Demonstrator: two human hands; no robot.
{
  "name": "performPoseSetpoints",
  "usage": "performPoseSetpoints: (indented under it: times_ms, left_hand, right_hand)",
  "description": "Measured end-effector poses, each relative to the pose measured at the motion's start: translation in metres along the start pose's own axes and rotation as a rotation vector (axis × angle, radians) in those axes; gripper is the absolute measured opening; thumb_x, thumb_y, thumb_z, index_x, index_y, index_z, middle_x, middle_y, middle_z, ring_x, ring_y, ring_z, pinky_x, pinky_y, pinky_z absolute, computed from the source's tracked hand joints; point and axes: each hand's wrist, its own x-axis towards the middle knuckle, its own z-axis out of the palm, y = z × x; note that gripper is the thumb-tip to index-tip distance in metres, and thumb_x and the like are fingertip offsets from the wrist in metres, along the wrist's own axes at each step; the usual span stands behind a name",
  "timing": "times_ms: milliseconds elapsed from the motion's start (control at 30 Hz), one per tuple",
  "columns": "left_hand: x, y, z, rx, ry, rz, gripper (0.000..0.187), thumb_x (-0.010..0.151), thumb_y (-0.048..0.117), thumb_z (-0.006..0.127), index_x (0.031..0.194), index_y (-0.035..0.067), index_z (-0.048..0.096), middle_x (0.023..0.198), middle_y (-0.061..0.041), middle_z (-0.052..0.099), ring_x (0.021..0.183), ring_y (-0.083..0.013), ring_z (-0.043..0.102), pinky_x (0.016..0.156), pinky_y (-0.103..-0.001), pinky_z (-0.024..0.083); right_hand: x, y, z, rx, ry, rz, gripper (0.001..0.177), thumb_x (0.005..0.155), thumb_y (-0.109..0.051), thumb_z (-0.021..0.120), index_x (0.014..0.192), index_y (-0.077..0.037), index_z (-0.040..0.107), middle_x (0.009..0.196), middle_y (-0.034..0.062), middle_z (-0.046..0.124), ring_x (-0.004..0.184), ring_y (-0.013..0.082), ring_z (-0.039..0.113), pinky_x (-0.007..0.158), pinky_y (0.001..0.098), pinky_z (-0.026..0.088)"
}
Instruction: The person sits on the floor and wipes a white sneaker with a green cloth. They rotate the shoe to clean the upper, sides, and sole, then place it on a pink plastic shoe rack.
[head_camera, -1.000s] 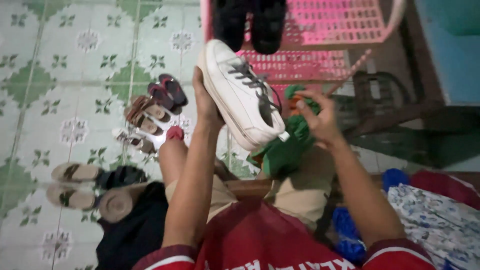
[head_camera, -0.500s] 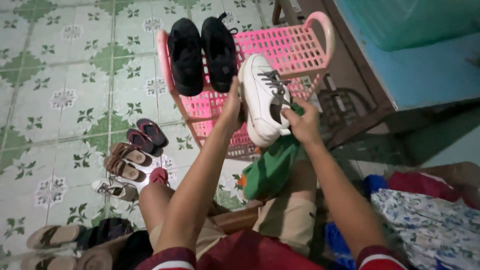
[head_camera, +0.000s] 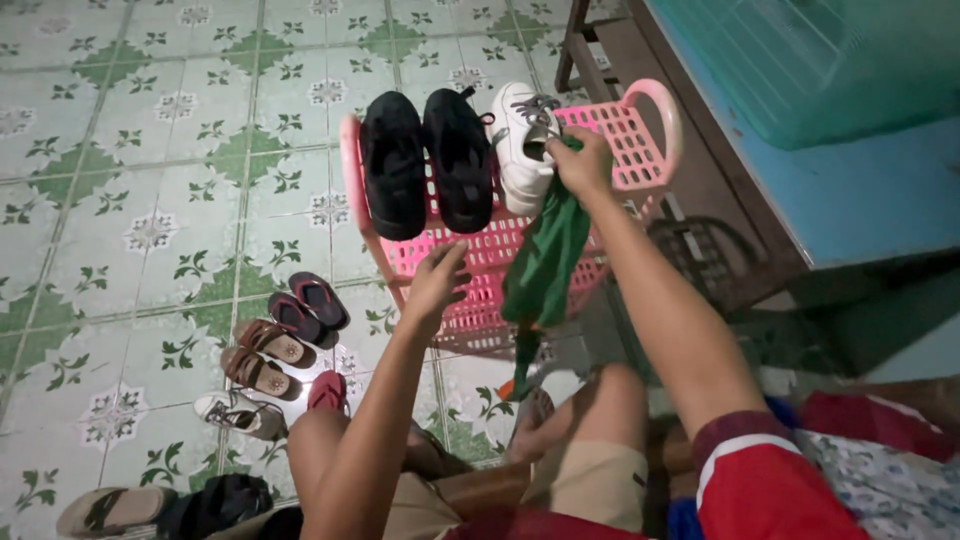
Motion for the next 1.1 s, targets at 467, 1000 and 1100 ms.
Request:
performPoseSetpoints:
  times_ms: [467,1000,1100]
  left_hand:
    - [-0.014,-0.055,-0.059,-0.015,0.074,-0.077,0.061,0.09,0.046,0.07,0.133,0.003,0.063,0.112,-0.009,0.07,0.09,-0.0192,0.07,0.069,-0.032,0.053]
    - [-0.083,-0.121,-0.238,0.087,0.544,-0.104,0.062,0.086,0.049,0.072,0.128,0.003,0.068,0.081,-0.011,0.072,0.065,-0.0134,0.067,0.054,-0.03,0.048]
    - [-0.068,-0.15,-0.278,0.023,0.701,-0.189,0.057,0.086,0.048,0.074,0.117,0.0,0.075,0.078,-0.009,0.07,0.059,-0.0161,0.06,0.052,-0.034,0.046]
  right_hand:
    - [-0.052,-0.005,-0.016,0.106,0.16,-0.085,0.025,0.096,-0.027,0.071,0.103,-0.004,0.076,0.104,0.0129,0.077,0.099,0.0283,0.072,0.091,0.0373,0.052]
    - [-0.251,-0.152,0.062,0.247,-0.59,-0.579,0.012,0.095,-0.015,0.072,0.101,-0.005,0.073,0.097,0.014,0.069,0.09,0.03,0.067,0.082,0.0389,0.053]
    - [-0.263,-0.157,0.109,0.261,-0.677,-0.617,0.011,0.097,-0.013,0.071,0.103,-0.004,0.073,0.1,0.0139,0.069,0.097,0.0306,0.068,0.088,0.0391,0.054]
